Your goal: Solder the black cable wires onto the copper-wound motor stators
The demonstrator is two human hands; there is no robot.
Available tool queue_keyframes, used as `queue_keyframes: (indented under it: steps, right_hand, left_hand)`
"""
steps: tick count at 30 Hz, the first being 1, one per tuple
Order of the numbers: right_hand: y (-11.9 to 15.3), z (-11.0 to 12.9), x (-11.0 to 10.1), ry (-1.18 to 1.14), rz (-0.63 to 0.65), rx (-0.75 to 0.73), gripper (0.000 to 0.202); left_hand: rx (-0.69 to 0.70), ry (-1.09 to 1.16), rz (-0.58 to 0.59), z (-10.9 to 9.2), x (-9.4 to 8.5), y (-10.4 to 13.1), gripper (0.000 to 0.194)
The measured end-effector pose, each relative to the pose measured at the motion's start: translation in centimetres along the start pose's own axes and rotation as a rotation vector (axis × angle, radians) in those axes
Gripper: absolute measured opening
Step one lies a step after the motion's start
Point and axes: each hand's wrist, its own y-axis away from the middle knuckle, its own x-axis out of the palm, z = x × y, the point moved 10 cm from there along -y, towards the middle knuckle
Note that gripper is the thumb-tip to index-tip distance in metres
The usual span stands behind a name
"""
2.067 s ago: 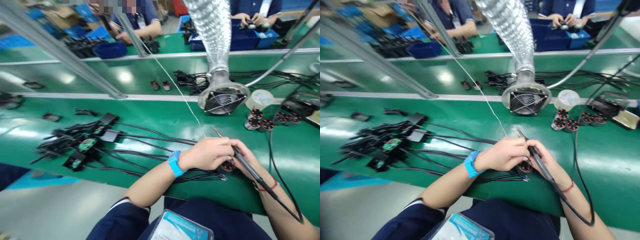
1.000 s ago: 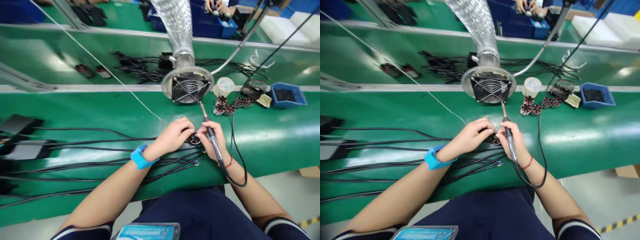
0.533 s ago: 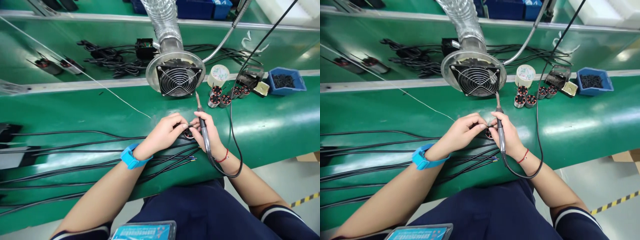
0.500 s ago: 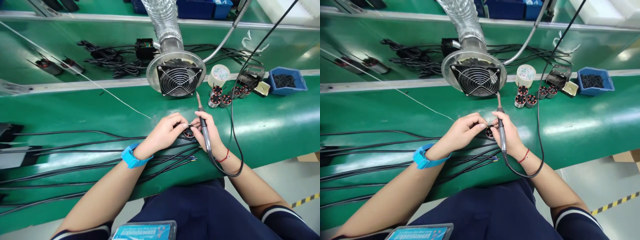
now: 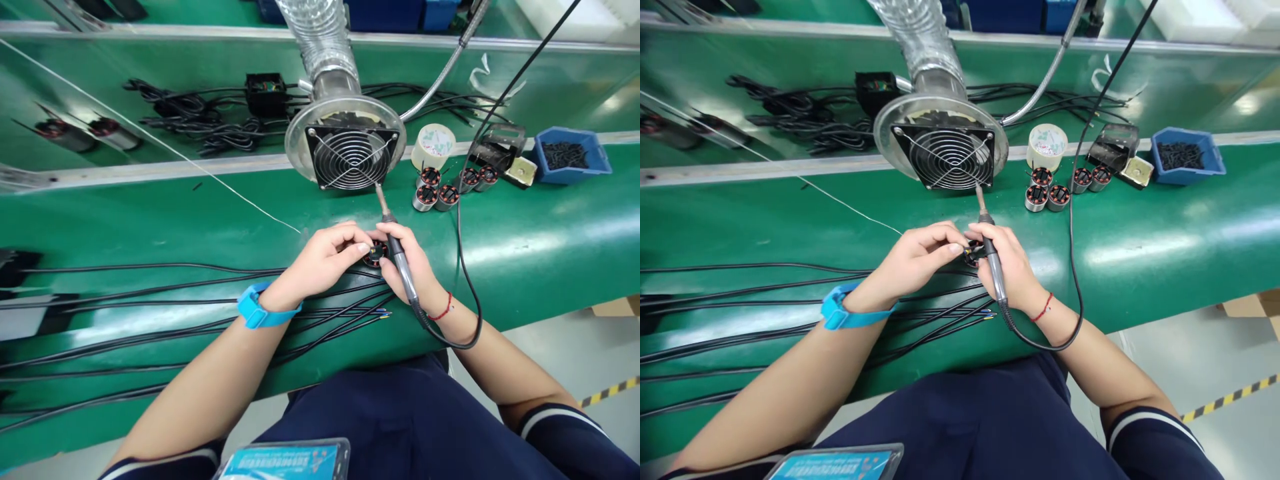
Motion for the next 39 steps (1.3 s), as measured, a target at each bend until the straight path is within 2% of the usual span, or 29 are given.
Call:
queue_keyframes:
  steps: [2, 5, 9, 12, 15, 19, 22, 24, 27, 30, 32, 35, 39]
  right_hand:
    - [0.0, -0.4, 0.4, -0.081, 0.054, 0.055, 0.053]
    - [0.0, -1.0, 0.8, -0.151, 0.104, 0.152, 0.042]
    - [-0.3, -0.6, 1.0, -0.287, 0.154, 0.141, 0.031]
    - [-0.3, -1.7, 0.9, -0.450, 0.130, 0.257, 0.030]
    - [0.0, -2.7, 1.3, -0.500, 0.130, 0.361, 0.030]
    - [0.0, -1.7, 2.5, -0.571, 0.255, 0.305, 0.043]
    - [0.0, -1.2, 2.9, -0.567, 0.305, 0.290, 0.040]
    - [-0.1, -1.3, 2.7, -0.577, 0.265, 0.314, 0.037]
    - [-0.2, -1.4, 1.5, -0.498, 0.121, 0.311, 0.035]
    - [0.1, -1.1, -0.3, -0.279, -0.038, 0.268, 0.034]
    - [0.3, -0.8, -1.0, -0.174, -0.098, 0.237, 0.033]
    - [0.5, -0.4, -1.4, -0.102, -0.102, 0.197, 0.032]
    - [0.3, 0.3, -1.2, -0.007, -0.034, 0.132, 0.029]
  left_hand:
    - [0.049, -0.046, 0.007, -0.9, -0.2, 0.2, 0.022]
    - [0.159, -0.144, 0.021, -2.5, -0.3, 0.6, 0.019]
    - [0.269, -0.217, 0.035, -4.0, -0.1, 1.1, 0.018]
    - [0.317, -0.254, 0.051, -4.9, 0.2, 1.5, 0.017]
    - [0.354, -0.314, 0.084, -5.6, 0.8, 2.0, 0.018]
    - [0.336, -0.390, 0.079, -5.5, 1.1, 2.2, 0.021]
    - [0.355, -0.412, 0.059, -5.7, 1.0, 2.4, 0.020]
    - [0.378, -0.422, 0.041, -6.0, 0.8, 2.4, 0.018]
    - [0.364, -0.440, 0.003, -6.0, 0.3, 2.3, 0.015]
    - [0.264, -0.465, -0.002, -5.2, 0.0, 1.9, 0.017]
    - [0.191, -0.487, 0.023, -4.5, 0.0, 1.6, 0.020]
    - [0.125, -0.512, 0.056, -3.7, 0.2, 1.4, 0.022]
    - [0.124, -0.484, 0.054, -3.5, 0.0, 1.2, 0.020]
